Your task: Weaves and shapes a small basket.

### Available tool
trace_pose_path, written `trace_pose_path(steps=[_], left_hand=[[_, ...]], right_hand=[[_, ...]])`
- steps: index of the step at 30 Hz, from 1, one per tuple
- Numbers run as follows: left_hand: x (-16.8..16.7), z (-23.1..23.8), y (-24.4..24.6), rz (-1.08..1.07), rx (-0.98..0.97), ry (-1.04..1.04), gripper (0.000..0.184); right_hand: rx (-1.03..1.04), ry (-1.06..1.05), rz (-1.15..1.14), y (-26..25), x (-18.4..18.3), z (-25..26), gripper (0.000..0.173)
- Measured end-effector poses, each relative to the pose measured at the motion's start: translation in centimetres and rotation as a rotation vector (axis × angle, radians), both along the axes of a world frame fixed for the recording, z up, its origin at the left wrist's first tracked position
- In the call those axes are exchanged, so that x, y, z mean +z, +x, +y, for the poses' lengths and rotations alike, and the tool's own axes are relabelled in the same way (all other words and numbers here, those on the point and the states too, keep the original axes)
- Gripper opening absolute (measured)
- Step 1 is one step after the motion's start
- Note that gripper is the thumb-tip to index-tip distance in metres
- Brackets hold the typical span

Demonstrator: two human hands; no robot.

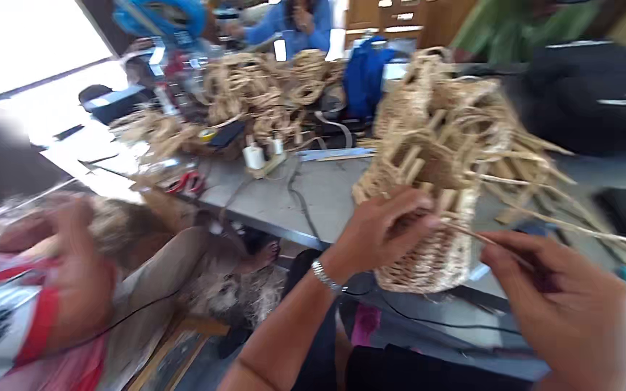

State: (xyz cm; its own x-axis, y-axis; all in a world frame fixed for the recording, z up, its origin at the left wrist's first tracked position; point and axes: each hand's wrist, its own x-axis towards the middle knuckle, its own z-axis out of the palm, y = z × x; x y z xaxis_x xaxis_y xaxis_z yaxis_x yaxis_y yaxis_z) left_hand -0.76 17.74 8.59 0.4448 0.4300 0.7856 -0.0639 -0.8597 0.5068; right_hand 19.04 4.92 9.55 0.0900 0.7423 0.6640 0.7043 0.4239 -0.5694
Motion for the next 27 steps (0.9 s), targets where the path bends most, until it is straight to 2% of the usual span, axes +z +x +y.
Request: trace_pose_path(steps=[6, 12, 15, 18, 22, 27], left_hand=[[-1.1, 0.4, 0.5, -0.017, 0.019, -0.038, 0.017], [-1.2, 0.1, 0.8, -0.052, 0.07, -0.053, 0.017], [-1.2, -0.1, 1.0, -0.057, 0.091, -0.048, 0.016], [-1.3, -0.2, 1.1, -0.058, 0.115, -0.049, 0.016], [-1.4, -0.2, 1.3, -0.071, 0.132, -0.038, 0.015], [-1.2, -0.4, 1.5, -0.084, 0.161, -0.041, 0.013]], right_hand=[[-0.16, 0.177, -0.218, -0.7, 3.8, 0.9, 0.019], [-0.104, 0.215, -0.365, -1.7, 7.3, 3.8, 0.017], [-0.038, 0.161, -0.385, -1.6, 8.0, 5.3, 0.013], [0.015, 0.111, -0.344, -1.3, 8.3, 5.9, 0.01], [-0.028, 0.149, -0.33, -1.1, 7.7, 5.4, 0.008], [-0.069, 0.144, -0.239, 0.0, 4.6, 4.1, 0.007]])
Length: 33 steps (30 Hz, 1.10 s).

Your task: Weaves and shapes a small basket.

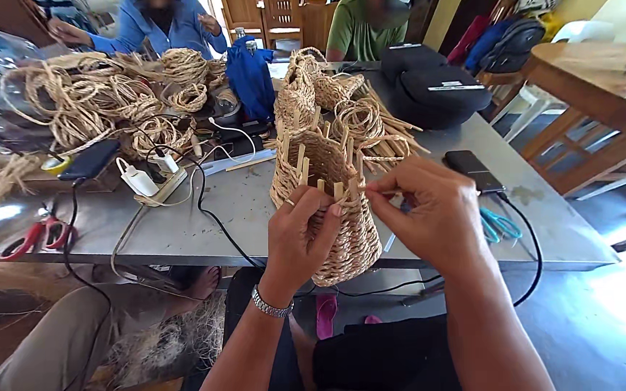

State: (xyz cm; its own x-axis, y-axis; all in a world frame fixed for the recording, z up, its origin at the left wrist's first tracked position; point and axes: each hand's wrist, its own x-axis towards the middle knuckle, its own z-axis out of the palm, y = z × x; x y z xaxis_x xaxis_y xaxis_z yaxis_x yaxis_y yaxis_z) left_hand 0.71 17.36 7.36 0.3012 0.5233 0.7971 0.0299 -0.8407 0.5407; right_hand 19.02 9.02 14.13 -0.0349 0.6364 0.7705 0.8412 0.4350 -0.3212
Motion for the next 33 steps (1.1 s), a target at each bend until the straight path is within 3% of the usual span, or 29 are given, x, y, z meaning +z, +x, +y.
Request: trace_pose_path(steps=[11, 17, 21, 25, 29, 33], left_hand=[[-0.6, -1.0, 0.3, -0.047, 0.092, 0.044, 0.021], [-1.0, -1.3, 0.8, 0.028, 0.258, 0.12, 0.021], [-1.3, -1.2, 0.4, 0.068, 0.194, 0.106, 0.022], [-2.0, -0.6, -0.5, -0.136, 0.072, -0.004, 0.053], [-1.9, 1.5, -1.7, -0.231, 0.232, -0.114, 0.047], [-0.1, 2.6, -2.3, -0.112, 0.194, -0.147, 0.04]], right_hand=[[0.131, 0.05, 0.485, -1.5, -6.9, -0.7, 0.008], [0.164, 0.041, 0.54, -1.5, -7.7, -0.1, 0.009], [0.172, 0.064, 0.613, -1.7, -8.6, 0.1, 0.011], [0.155, 0.147, 0.605, -2.2, -10.0, 0.7, 0.016], [0.119, 0.188, 0.56, -2.6, -10.4, 0.9, 0.017], [0.104, 0.193, 0.54, -2.6, -10.5, 0.8, 0.018]])
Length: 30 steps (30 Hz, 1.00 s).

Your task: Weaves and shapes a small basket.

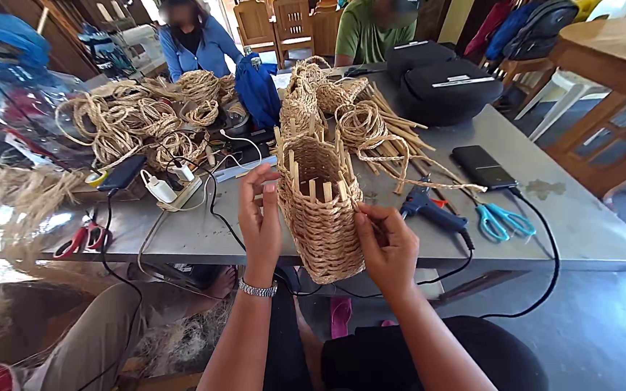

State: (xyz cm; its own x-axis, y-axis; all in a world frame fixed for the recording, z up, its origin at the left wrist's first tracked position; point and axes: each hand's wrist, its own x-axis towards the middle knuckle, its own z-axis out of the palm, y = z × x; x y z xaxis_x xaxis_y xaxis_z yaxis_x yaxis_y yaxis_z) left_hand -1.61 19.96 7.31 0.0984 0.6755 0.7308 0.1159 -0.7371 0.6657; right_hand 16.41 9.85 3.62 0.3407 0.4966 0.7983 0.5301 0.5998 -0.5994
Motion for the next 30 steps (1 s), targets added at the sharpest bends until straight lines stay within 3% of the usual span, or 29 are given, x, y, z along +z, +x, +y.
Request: trace_pose_path(steps=[5, 11, 15, 23, 30], left_hand=[[1.4, 0.0, 0.8, 0.071, -0.075, -0.007, 0.042], [0.2, 0.4, 1.5, 0.024, -0.129, -0.08, 0.042], [-0.7, 0.4, 2.0, 0.039, -0.131, -0.034, 0.048], [-1.2, 0.3, 2.7, -0.01, -0.106, 0.033, 0.039], [-0.9, 1.0, 3.0, 0.043, -0.081, 0.129, 0.047]], right_hand=[[0.008, 0.018, 0.009, -0.1, -0.2, 0.1, 0.018], [-0.014, 0.022, 0.004, -0.3, -0.3, 0.2, 0.021], [-0.038, 0.021, -0.004, -0.5, -0.4, 0.2, 0.021], [-0.112, 0.067, -0.045, -0.9, -1.0, 0.7, 0.022], [-0.103, 0.102, -0.064, -0.8, -1.1, 0.8, 0.024]])
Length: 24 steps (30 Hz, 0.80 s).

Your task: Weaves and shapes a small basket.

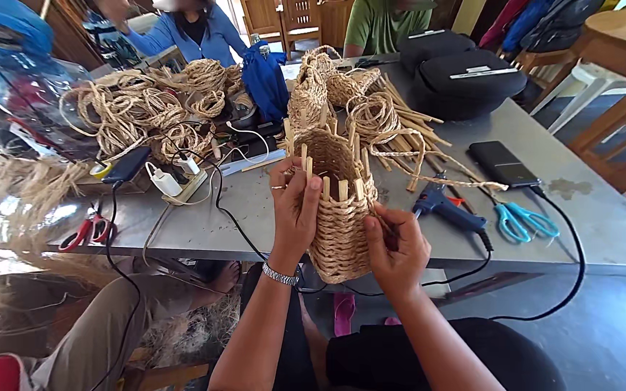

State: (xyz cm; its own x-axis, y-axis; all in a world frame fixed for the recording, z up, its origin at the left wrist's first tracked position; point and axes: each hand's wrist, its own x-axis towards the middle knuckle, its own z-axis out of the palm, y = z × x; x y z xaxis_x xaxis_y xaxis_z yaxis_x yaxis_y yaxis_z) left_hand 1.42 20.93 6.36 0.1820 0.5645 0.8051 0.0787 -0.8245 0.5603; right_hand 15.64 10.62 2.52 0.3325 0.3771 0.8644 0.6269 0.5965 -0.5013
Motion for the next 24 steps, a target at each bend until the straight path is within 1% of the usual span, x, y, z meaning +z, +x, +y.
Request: trace_pose_path(steps=[3, 9, 14, 17, 19, 20, 22, 24], left_hand=[[-0.4, 0.5, 0.1, 0.008, 0.012, -0.012, 0.046], [-0.1, 0.3, -0.1, -0.002, 0.011, -0.042, 0.04], [0.0, 0.4, 0.0, -0.007, 0.014, -0.047, 0.042], [-0.3, 0.6, 0.1, -0.022, 0.023, -0.012, 0.042], [0.0, 0.3, 0.0, -0.022, 0.064, 0.013, 0.038], [0.2, -0.1, -0.2, -0.029, 0.102, 0.033, 0.033], [1.0, -1.6, -0.5, -0.068, 0.204, 0.103, 0.036], [2.2, -3.8, -0.5, -0.077, 0.234, 0.2, 0.033]], right_hand=[[-0.012, -0.015, -0.005, 0.2, 0.0, -0.1, 0.022], [0.003, -0.017, -0.003, 0.3, 0.0, -0.2, 0.022], [0.014, -0.01, -0.002, 0.5, -0.1, 0.0, 0.022], [0.019, -0.007, 0.011, 0.4, -0.1, 0.0, 0.022], [0.025, -0.001, 0.024, 0.4, -0.1, 0.0, 0.022], [0.031, 0.0, 0.027, 0.3, -0.2, 0.0, 0.022], [0.036, 0.007, 0.029, 0.3, -0.2, 0.1, 0.022], [0.035, 0.01, 0.03, 0.3, -0.3, 0.2, 0.022]])
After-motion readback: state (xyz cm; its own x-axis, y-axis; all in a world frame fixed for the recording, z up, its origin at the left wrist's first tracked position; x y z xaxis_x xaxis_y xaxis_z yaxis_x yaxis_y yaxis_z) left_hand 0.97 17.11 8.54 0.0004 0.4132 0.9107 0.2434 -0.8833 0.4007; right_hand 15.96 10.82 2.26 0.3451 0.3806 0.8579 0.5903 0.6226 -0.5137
